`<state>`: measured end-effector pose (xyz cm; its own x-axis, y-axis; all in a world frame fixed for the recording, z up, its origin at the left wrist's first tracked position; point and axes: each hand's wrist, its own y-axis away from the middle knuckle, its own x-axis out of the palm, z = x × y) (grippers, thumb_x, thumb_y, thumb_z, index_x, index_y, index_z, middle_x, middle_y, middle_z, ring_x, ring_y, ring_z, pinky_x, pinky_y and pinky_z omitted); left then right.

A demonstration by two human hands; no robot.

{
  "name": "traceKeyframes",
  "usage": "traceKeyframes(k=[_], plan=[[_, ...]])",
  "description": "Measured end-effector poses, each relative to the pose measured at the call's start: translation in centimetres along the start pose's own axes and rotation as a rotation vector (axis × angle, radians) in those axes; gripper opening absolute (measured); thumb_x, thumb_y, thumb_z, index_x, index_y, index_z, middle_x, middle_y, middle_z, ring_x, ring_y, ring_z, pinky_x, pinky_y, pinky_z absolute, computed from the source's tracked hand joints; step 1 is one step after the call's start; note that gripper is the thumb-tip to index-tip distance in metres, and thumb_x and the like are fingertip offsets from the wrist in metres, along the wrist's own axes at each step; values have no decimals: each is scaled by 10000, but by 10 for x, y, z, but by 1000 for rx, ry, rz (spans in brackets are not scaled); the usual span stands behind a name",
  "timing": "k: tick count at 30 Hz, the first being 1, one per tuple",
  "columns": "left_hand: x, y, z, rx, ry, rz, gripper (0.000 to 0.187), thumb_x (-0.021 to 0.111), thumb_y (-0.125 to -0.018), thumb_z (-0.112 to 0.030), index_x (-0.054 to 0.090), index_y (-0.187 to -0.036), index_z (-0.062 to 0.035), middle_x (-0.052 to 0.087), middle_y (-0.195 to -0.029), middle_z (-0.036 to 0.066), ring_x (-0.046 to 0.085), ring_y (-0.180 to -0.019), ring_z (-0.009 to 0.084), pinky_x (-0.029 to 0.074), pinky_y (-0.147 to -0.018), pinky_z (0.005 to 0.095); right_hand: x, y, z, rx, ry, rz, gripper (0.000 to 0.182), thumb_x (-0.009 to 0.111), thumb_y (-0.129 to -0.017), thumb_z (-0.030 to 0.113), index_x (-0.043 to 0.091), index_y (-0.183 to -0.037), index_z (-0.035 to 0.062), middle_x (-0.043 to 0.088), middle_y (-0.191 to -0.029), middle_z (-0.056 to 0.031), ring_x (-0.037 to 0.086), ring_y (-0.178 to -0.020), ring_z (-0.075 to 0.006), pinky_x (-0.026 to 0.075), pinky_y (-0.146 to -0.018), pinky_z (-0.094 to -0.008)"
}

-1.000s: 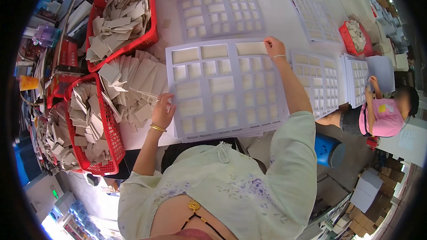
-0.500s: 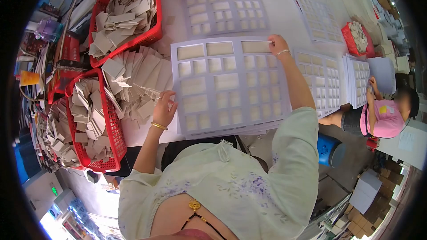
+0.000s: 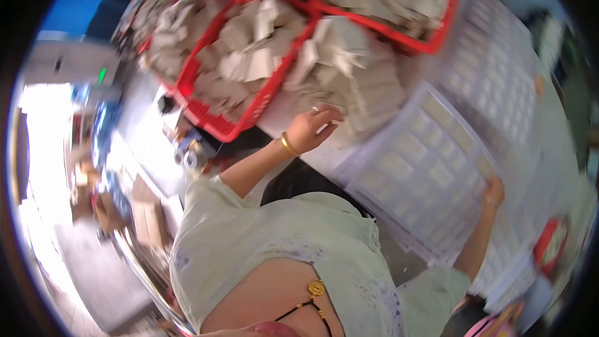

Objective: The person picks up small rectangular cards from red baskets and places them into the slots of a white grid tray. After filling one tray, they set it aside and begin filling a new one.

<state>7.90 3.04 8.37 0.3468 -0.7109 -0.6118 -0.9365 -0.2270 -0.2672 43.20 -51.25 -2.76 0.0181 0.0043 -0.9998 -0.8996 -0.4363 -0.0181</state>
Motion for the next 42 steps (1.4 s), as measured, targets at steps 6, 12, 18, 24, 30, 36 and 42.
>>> traceKeyframes(k=[6,12,18,24,30,36,42], plan=[[-117,52,49,-186,-346,-341,139,628,-774,-93,642,-910,-114,639,-807,84,620,-680,285,504,-610,386,-54,-66,65,-147,184,-197,260,587,-795,86,614,-1053,101,646,-1000,-108,627,-873,-309,487,-762,-434],[-255,119,214,-647,-550,-519,136,555,-795,-148,654,-865,-88,650,-888,122,617,-868,316,484,-766,423,-147,-125,320,-673,-307,-285,195,559,-854,56,616,-1040,59,642,-984,-117,619,-833,-308,479,-723,-366],[-306,109,257,-982,-789,-292,189,569,-740,-96,664,-903,-108,656,-883,150,631,-895,320,512,-775,411,-194,-95,566,-1171,-489,-294,112,597,-828,86,636,-933,102,643,-867,-55,606,-799,-225,417,-701,-339],[-293,103,307,-1113,-1003,-10,329,587,-793,-119,623,-1119,-136,626,-1062,157,629,-995,299,537,-789,388,-204,-39,672,-1388,-744,-172,121,615,-783,56,625,-899,90,628,-784,-42,596,-720,-230,417,-643,-363],[-288,91,268,-1158,-955,109,389,551,-827,-186,557,-1200,-76,486,-1267,161,603,-1053,305,529,-810,418,-188,-27,661,-1363,-784,-30,108,623,-773,54,622,-874,92,625,-765,-41,594,-696,-235,436,-626,-349],[-276,111,294,-1069,-934,-42,332,700,-706,-193,623,-1002,-64,589,-1118,162,623,-959,322,521,-793,415,-182,-27,628,-1249,-765,60,110,621,-772,57,630,-871,103,624,-750,-42,590,-660,-249,458,-615,-358],[-296,121,290,-899,-703,-48,208,686,-691,-197,594,-840,-85,651,-806,115,641,-818,291,493,-692,405,-182,-16,613,-1198,-810,42,105,622,-775,60,633,-874,91,633,-768,-51,599,-676,-255,476,-627,-354]])
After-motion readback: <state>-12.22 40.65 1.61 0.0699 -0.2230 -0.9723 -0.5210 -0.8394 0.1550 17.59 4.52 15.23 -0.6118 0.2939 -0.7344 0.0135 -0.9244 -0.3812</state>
